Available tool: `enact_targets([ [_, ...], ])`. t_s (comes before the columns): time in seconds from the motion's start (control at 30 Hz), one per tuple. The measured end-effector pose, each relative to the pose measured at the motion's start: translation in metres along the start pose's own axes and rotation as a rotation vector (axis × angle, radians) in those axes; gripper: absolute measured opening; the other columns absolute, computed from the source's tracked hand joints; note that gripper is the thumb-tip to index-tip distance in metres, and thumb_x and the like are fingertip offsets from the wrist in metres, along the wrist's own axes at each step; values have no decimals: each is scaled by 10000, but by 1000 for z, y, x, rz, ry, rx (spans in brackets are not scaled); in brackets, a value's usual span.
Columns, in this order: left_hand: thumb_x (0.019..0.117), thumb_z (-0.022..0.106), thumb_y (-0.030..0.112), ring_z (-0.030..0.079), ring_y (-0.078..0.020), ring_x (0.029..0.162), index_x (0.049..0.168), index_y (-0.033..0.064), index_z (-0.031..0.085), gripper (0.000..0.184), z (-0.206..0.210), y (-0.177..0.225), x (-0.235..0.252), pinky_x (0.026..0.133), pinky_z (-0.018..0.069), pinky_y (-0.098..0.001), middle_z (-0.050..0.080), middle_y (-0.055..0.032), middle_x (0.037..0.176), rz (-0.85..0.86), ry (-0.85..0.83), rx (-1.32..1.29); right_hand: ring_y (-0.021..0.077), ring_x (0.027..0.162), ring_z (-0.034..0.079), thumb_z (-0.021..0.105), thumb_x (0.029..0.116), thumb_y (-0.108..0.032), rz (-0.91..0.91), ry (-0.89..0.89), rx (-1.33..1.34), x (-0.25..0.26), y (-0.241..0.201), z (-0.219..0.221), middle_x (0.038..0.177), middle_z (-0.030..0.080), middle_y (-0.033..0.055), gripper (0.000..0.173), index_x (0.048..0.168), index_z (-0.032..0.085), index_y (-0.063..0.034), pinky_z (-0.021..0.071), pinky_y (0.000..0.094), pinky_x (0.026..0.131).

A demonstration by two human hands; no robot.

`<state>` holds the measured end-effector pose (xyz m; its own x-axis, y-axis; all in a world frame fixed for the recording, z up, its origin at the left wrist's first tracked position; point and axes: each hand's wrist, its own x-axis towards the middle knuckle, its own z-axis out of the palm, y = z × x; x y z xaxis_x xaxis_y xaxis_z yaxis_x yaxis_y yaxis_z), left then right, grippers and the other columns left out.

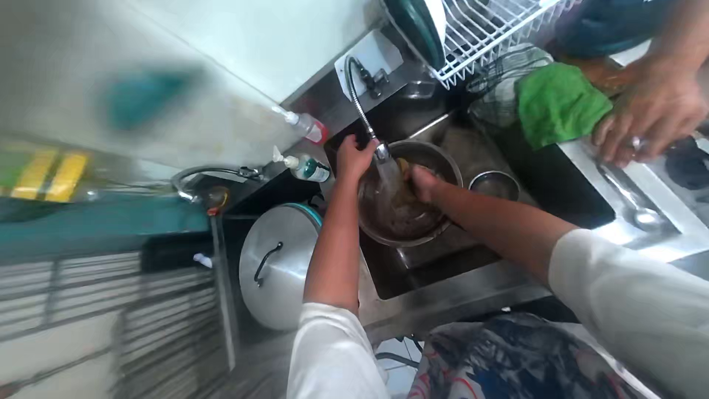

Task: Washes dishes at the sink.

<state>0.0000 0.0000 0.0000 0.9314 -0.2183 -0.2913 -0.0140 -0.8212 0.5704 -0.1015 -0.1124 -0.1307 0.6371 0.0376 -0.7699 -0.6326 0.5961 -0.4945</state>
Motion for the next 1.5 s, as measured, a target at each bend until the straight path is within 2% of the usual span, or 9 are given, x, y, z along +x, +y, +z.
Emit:
enact_targets([
  [0.13, 1032, 621, 313, 643, -325, 1182, 1295, -7, 644, 415, 19, 0, -1, 1051, 486, -522, 677, -216, 1237, 51, -84, 1, 245, 923, 596, 492, 1044, -201, -61, 66, -46, -1, 5, 0, 1091, 608, 143, 306, 1301, 569, -52, 529, 452, 774],
  [0.27, 1036, 614, 327, 646, -321, 1172, 1313, -2, 621, 430, 26, 7, -8, 1044, 491, -513, 676, -207, 1232, 66, -53, -33, 261, 1033, 632, 452, 1079, -194, -158, 23, -125, -2, 4, -6, 1237, 630, 146, 394, 1467, 496, -142, 550, 479, 852],
  [0.6, 1060, 562, 334, 640, -330, 1179, 1346, 3, 592, 439, 27, 15, -17, 1031, 493, -522, 665, -211, 1242, 56, -35, -9, 260, 955, 617, 508, 986, -111, -149, 15, -250, -19, 2, -11, 1167, 629, 150, 459, 1443, 516, -155, 535, 472, 780],
  [0.83, 1066, 545, 337, 636, -330, 1188, 1362, 17, 583, 438, 29, 16, -21, 1031, 490, -531, 663, -205, 1254, 44, -27, 5, 195, 811, 640, 351, 1034, -495, 103, -67, 67, -32, 0, -3, 930, 636, 63, 413, 1115, 573, -156, 552, 420, 683],
  [0.93, 1061, 554, 342, 619, -350, 1229, 1391, 1, 563, 475, 27, 18, -22, 1058, 481, -538, 646, -224, 1292, 40, -29, 15, 282, 1050, 638, 332, 1046, -662, 92, -4, -13, -23, 3, 2, 1208, 640, 148, 658, 1366, 559, -134, 549, 516, 864],
  [1.17, 1067, 545, 344, 624, -352, 1216, 1378, -7, 568, 470, 26, 22, -25, 1047, 482, -534, 652, -226, 1275, 35, -27, 48, 438, 1396, 480, 326, 1148, -307, -176, 201, -580, 8, 7, 8, 1479, 496, 321, 517, 1467, 472, 72, 379, 593, 1153],
  [1.3, 1065, 549, 345, 633, -341, 1201, 1369, -4, 573, 463, 26, 21, -25, 1041, 487, -528, 659, -219, 1261, 37, -27, 45, 306, 1090, 630, 399, 1130, -309, -87, 123, -232, -6, 7, 7, 1258, 628, 213, 431, 1379, 557, 5, 534, 494, 914],
  [1.4, 1063, 552, 347, 632, -334, 1205, 1367, 2, 576, 461, 26, 20, -24, 1047, 486, -520, 658, -212, 1266, 33, -32, 43, 217, 797, 632, 307, 1061, -625, 117, 15, 96, -16, 3, 8, 974, 634, 102, 594, 1234, 578, -125, 550, 404, 667],
  [1.5, 1063, 551, 348, 639, -326, 1188, 1365, 10, 577, 454, 28, 19, -25, 1034, 493, -522, 663, -207, 1252, 32, -29, 32, 252, 947, 661, 332, 1014, -710, 161, -47, 199, -9, 6, 2, 1112, 663, 124, 691, 1310, 574, -135, 570, 456, 788],
])
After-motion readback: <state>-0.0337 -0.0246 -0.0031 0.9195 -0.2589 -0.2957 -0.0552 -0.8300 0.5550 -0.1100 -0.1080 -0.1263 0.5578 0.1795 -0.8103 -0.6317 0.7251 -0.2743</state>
